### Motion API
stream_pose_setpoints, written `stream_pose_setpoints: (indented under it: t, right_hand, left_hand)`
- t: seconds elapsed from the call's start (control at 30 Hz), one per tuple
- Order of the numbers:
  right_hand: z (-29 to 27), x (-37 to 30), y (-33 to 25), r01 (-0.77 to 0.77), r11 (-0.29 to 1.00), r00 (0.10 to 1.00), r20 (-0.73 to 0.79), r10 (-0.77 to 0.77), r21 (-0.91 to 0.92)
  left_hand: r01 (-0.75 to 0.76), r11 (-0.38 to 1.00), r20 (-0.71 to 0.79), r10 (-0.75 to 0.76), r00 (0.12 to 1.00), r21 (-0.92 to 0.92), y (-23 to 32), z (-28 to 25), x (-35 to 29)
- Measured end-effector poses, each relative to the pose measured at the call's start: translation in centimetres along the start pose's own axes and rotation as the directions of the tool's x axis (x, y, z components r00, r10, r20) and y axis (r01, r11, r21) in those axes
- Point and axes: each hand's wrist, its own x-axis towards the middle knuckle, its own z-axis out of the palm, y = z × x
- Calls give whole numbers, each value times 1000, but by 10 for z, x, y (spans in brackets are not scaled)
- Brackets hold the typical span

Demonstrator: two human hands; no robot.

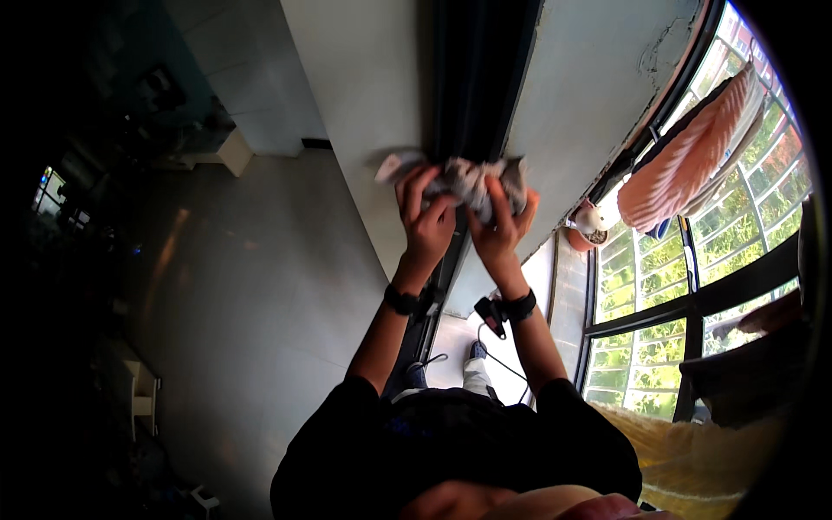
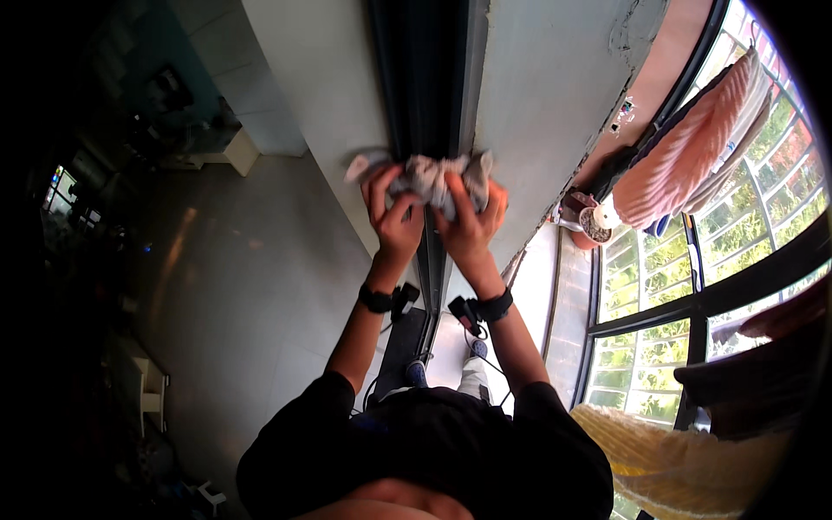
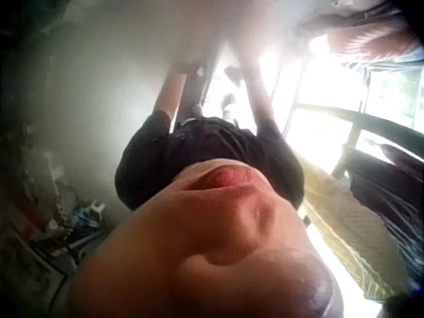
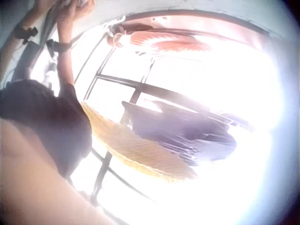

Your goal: The person cleans a large window and its frame using a grey cloth. They wipe the glass surface and the surrounding frame, moving around the window to reach different sections. The person also briefly opens a cabinet door and wipes its edge before returning to the window.

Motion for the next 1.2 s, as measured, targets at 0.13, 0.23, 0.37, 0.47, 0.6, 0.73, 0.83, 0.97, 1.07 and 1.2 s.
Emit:
stream_pose_setpoints:
  t: [0.13,0.23,0.37,0.47,0.6,0.73,0.83,0.97,1.07,1.2]
  right_hand:
    - [5,-36,19,-5,997,999,48,1,80]
    - [-2,-3,9,-59,977,995,91,41,203]
    - [-36,89,-14,-130,915,979,195,57,382]
    - [-57,117,-21,-71,858,982,186,-29,509]
    - [-81,88,-24,-159,848,938,346,-30,505]
    - [-86,15,-28,-449,820,773,615,158,354]
    - [-82,-28,-32,-523,716,767,621,160,462]
    - [-54,-80,-29,-748,321,663,676,321,581]
    - [-43,-78,-37,-710,316,704,626,336,629]
    - [-39,-29,-64,-633,470,774,506,382,614]
  left_hand:
    - [43,986,80,-57,995,164,0,-2,-51]
    - [91,966,45,-105,993,242,22,-2,-28]
    - [-48,947,-33,62,998,318,39,0,58]
    - [-79,942,-49,100,994,325,59,1,103]
    - [-85,960,76,67,995,266,56,-11,81]
    - [-13,993,278,-20,960,115,52,-35,19]
    - [340,900,229,-282,932,-272,53,-46,-21]
    - [367,888,114,-349,930,-277,65,-51,-25]
    - [201,970,75,-192,979,-138,76,-57,-4]
    - [-126,990,-67,122,990,-57,75,-51,50]
